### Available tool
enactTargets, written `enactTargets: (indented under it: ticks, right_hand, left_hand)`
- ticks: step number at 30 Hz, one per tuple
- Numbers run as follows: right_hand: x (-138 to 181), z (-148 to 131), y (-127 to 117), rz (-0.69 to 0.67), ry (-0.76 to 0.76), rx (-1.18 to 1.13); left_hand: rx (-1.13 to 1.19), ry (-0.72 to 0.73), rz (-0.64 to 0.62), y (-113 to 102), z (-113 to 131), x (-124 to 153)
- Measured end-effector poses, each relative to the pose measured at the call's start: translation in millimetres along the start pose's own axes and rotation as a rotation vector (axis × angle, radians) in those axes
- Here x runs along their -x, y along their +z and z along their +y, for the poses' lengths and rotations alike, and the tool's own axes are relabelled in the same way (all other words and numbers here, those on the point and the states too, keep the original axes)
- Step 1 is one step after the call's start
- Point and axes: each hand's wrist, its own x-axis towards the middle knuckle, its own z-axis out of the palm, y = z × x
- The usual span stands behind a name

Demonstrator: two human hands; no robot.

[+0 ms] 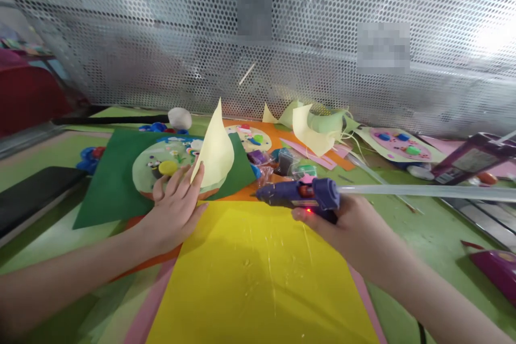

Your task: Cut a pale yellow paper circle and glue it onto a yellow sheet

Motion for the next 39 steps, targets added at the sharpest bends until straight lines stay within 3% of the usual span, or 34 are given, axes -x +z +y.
enactTargets:
  ticks: [8,13,18,21,27,39]
  right_hand:
    - [22,1,10,-0.155,0.237,-0.204]
    - [32,17,0,-0.032,0.298,-0.675]
    - [23,53,-37,0.146,0.322,-0.911]
    - [17,84,-56,0.145,0.401,-0.989]
    - [6,126,-58,0.152,0.510,-0.963]
    - [-48,139,-29,0.340,0.696,-0.591]
  left_hand:
    - [0.021,-0.040,-0.009,-1,0,-1]
    - [0.019,-0.059,0.007,-1,0,-2]
    - [0.017,-0.057,0.025,-2,0,-3]
    - [0.014,-0.056,0.046,-2,-1,-3]
    - [0.006,-0.056,0.105,0,-2,-4]
    - [0.022,0.026,0.159,-5,-4,-3]
